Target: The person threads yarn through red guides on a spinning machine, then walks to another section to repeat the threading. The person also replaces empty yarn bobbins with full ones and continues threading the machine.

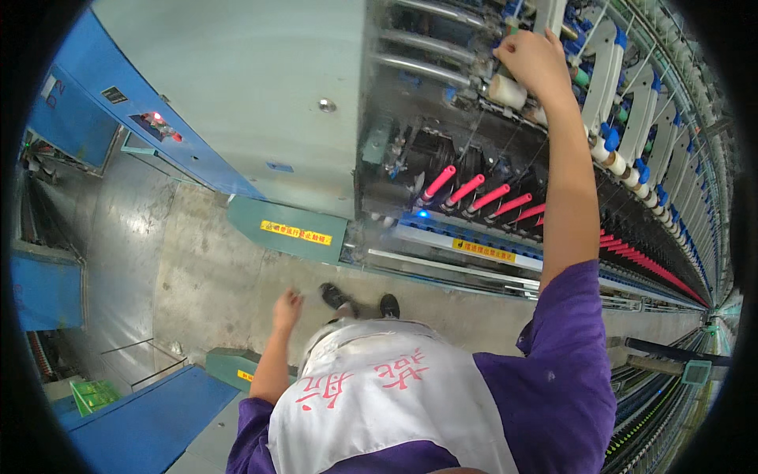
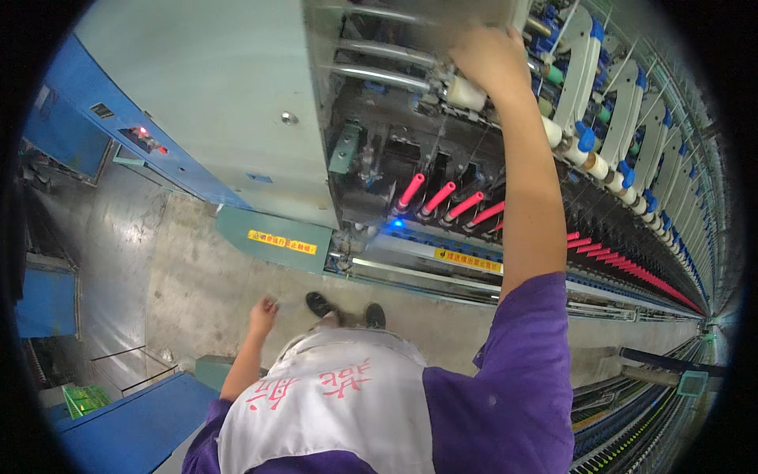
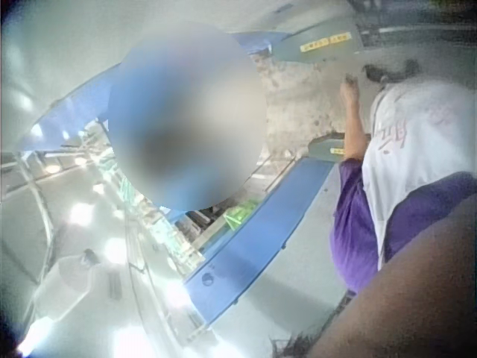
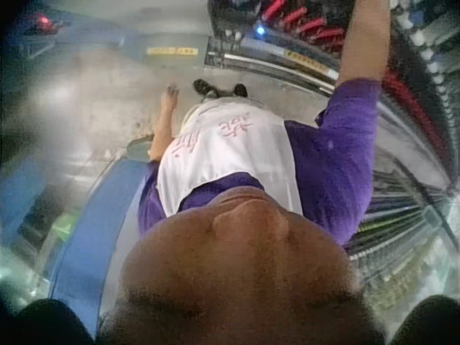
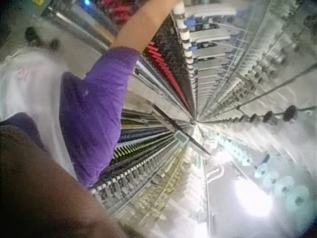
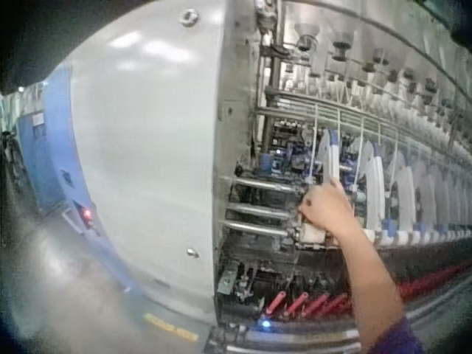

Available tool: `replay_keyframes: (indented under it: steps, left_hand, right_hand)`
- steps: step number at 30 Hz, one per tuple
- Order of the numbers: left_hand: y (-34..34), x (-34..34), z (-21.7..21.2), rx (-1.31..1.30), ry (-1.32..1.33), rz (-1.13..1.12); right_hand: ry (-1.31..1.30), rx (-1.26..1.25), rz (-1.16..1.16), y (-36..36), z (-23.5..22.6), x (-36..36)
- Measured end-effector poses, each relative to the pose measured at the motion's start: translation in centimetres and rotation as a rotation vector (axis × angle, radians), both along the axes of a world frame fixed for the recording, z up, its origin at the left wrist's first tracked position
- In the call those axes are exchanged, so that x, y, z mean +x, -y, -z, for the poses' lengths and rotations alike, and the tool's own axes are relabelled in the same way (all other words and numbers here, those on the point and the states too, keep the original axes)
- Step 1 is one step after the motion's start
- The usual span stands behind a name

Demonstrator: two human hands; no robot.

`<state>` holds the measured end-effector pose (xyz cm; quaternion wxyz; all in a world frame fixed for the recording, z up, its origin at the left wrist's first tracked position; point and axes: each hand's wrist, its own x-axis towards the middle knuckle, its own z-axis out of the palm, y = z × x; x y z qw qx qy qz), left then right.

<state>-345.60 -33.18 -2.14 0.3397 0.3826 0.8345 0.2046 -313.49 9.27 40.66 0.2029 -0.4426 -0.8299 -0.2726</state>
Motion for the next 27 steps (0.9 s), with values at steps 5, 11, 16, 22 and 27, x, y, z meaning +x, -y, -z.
replay_keyframes:
  steps: [5, 11, 16, 22, 27]
  left_hand:
    - [24.7, -12.9, 8.9, -0.299, -0.274, -0.227]
    - [39.0, -20.0, 13.1, -0.214, -0.118, -0.473]
    - [37.6, -26.1, 9.1, -0.36, 0.108, -0.588]
    - [31.9, -41.7, 4.5, -0.296, 0.196, -0.451]
    - [33.4, -55.3, 5.2, -0.204, 0.167, -0.427]
  right_hand:
    - [-0.169, -0.081, 0.116, -0.6, -0.9, -0.2]
    - [-0.293, 0.842, 0.103, 3.9, 4.0, -2.9]
    - [-0.114, -0.418, 0.542, 21.2, 32.6, -17.9]
    - [0.34, -1.489, 0.194, 27.1, 51.0, -36.2]
    - [0.342, -1.412, 0.174, 15.3, 49.9, -56.1]
